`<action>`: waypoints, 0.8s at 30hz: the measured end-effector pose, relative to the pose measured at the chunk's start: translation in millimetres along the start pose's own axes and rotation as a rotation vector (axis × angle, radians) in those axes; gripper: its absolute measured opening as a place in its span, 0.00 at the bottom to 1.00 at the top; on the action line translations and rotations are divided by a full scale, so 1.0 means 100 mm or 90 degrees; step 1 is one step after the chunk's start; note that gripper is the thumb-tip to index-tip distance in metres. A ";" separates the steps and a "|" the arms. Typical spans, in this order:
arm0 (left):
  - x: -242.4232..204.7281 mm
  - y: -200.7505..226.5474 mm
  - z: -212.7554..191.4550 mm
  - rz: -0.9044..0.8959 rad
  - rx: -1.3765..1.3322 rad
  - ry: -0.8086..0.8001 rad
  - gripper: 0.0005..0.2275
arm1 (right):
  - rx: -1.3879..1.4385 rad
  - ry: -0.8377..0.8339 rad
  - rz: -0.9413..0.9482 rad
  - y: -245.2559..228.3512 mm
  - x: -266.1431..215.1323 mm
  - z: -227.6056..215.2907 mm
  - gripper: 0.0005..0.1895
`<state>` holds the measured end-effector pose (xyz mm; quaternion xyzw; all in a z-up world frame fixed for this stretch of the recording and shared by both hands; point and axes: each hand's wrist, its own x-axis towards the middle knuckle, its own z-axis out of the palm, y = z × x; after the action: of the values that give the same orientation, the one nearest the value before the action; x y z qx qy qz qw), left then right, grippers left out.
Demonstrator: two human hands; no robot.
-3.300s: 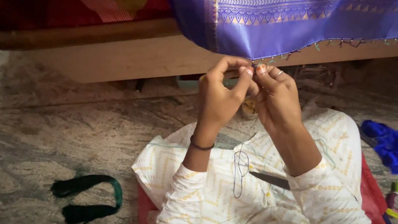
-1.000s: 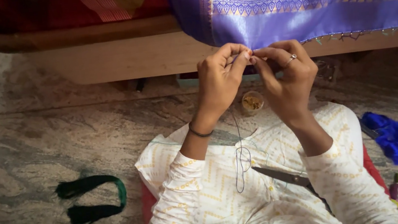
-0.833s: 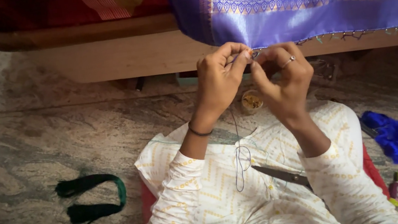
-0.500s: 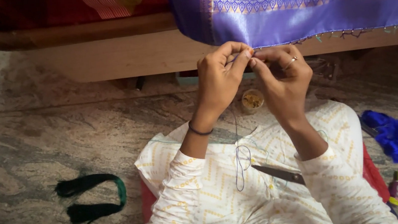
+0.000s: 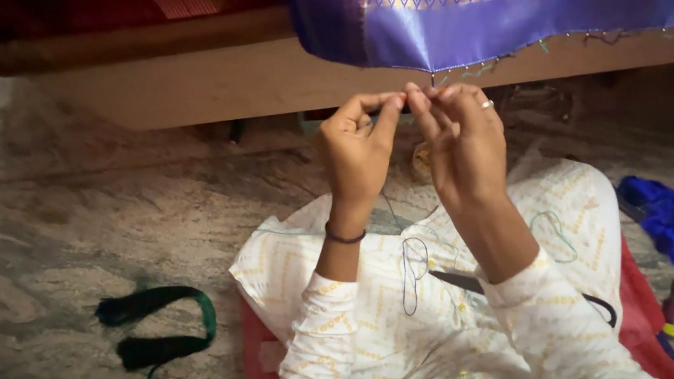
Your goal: Tying decorative knots and adding beads to the fringe of a purple sari.
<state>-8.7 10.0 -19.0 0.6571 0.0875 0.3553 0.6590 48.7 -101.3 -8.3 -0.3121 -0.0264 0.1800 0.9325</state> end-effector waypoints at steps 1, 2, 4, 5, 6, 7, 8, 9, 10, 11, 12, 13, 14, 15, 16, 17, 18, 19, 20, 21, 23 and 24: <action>-0.01 -0.04 0.04 0.014 -0.051 0.019 0.04 | 0.008 0.022 -0.005 0.00 0.01 0.03 0.03; -0.01 -0.01 0.06 0.012 -0.052 0.017 0.04 | 0.007 0.025 -0.006 0.02 0.07 0.01 0.03; 0.01 0.08 0.09 0.031 0.123 0.092 0.04 | 0.008 0.069 -0.007 0.09 0.18 -0.02 0.03; -0.01 0.10 0.10 0.031 0.123 0.090 0.04 | 0.009 0.070 -0.009 0.12 0.23 -0.09 0.03; -0.04 0.11 0.11 0.025 0.087 0.078 0.04 | 0.011 0.075 -0.004 0.15 0.28 -0.16 0.03; -0.06 0.12 0.12 0.018 0.052 0.066 0.04 | 0.013 0.080 0.002 0.19 0.33 -0.22 0.02; -0.08 0.11 0.11 0.018 0.053 0.065 0.04 | 0.015 0.081 0.001 0.19 0.35 -0.25 0.02; -0.10 0.11 0.11 0.013 0.091 0.066 0.04 | 0.007 0.080 0.016 0.19 0.36 -0.27 0.02; -0.12 0.10 0.10 0.007 0.129 0.066 0.04 | 0.000 0.080 0.031 0.20 0.37 -0.30 0.03; -0.11 0.02 0.08 0.007 0.129 0.064 0.04 | 0.001 0.081 0.030 0.17 0.35 -0.29 0.03; -0.11 -0.06 0.06 -0.007 0.095 0.050 0.04 | -0.026 0.066 0.045 0.14 0.33 -0.29 0.02; -0.11 -0.13 0.04 -0.021 0.061 0.034 0.04 | -0.052 0.053 0.060 0.10 0.31 -0.29 0.02; -0.06 -0.16 0.03 -0.023 0.060 0.031 0.04 | -0.051 0.056 0.058 0.08 0.28 -0.31 0.02; 0.00 -0.20 0.01 -0.057 0.043 0.009 0.04 | -0.077 0.022 0.073 0.06 0.25 -0.33 0.02; 0.06 -0.23 -0.01 -0.092 0.026 -0.013 0.05 | -0.102 -0.013 0.087 0.04 0.23 -0.36 0.02; 0.13 -0.21 0.03 -0.095 0.028 -0.017 0.05 | -0.100 -0.009 0.086 0.02 0.19 -0.41 0.02; 0.21 -0.20 0.06 -0.151 -0.067 -0.061 0.06 | -0.162 -0.025 0.100 0.00 0.15 -0.47 0.03; 0.29 -0.18 0.10 -0.210 -0.161 -0.103 0.09 | -0.224 -0.040 0.115 -0.01 0.12 -0.53 0.04; 0.30 -0.36 0.13 -0.214 -0.159 -0.108 0.09 | -0.220 -0.035 0.114 -0.03 0.06 -0.71 0.04; 0.33 -0.54 0.16 -0.206 -0.199 -0.097 0.08 | -0.353 -0.051 0.110 -0.06 0.02 -0.88 0.05; 0.38 -0.75 0.21 -0.201 -0.241 -0.093 0.07 | -0.486 -0.060 0.101 -0.15 -0.09 -1.24 0.07; 0.39 -0.80 0.22 -0.193 -0.256 -0.084 0.07 | -0.657 -0.085 0.093 -0.21 -0.16 -1.43 0.08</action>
<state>61.0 24.5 -76.8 0.5139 0.0691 0.2189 0.8266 63.2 -204.3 -109.6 -0.7197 -0.1492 0.2275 0.6387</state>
